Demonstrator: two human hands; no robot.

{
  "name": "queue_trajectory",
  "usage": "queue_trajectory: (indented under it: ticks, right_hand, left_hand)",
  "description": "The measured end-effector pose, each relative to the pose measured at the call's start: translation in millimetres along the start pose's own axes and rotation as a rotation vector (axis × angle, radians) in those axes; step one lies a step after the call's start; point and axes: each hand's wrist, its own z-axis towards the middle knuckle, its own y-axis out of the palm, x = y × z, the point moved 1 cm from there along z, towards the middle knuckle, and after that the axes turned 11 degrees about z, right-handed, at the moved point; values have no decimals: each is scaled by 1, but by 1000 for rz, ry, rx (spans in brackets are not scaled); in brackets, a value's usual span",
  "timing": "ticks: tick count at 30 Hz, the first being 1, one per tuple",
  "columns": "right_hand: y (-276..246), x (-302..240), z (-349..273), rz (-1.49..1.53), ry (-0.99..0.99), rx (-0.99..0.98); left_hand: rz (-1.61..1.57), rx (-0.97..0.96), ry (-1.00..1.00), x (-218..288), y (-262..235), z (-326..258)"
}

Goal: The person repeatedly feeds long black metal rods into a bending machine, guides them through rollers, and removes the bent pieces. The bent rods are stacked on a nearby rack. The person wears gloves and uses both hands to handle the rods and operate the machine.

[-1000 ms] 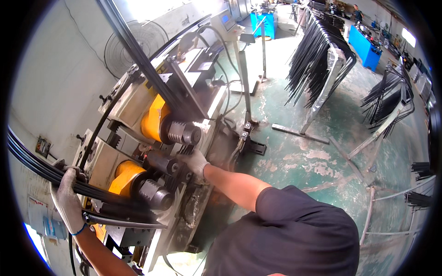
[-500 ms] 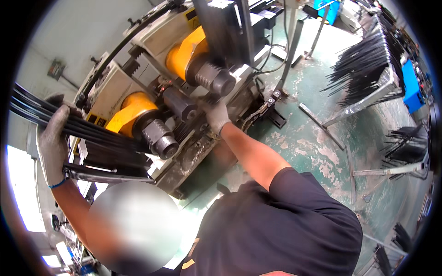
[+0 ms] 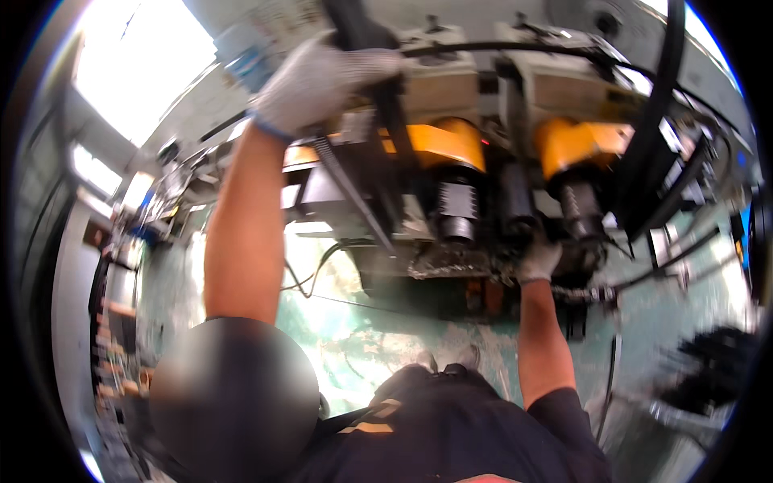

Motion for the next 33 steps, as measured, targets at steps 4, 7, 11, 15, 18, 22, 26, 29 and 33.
queue_trajectory:
  ticks: [4, 7, 11, 15, 18, 22, 26, 29, 33]
  right_hand:
    - [0, -12, 1, -44, 48, 42]
    - [8, -24, -8, -51, 86, -79]
    - [20, -33, -11, 124, 320, 46]
    - [30, -63, -36, 286, 447, 51]
    - [18, -102, -78, 308, 324, 48]
    - [-97, -135, -152, 276, 136, 137]
    - [-225, -168, -253, 254, 125, 291]
    - [-365, -222, -336, -82, -16, 703]
    - [-505, -345, -471, -588, -334, 1181]
  left_hand:
    - [-585, 77, -378, 18, 7, 8]
    - [-350, 72, -263, 24, -2, 0]
    - [-256, 75, -284, 36, -12, -2]
    - [-111, 116, -436, 73, -35, -23]
    - [-218, 283, -437, 103, -38, -46]
    - [-562, 376, -479, 188, -21, -88]
    - [-670, 578, -419, 211, -13, -216]
    - [-1407, 591, -479, 234, 48, -238]
    - [-1517, 270, -777, 393, 177, -249]
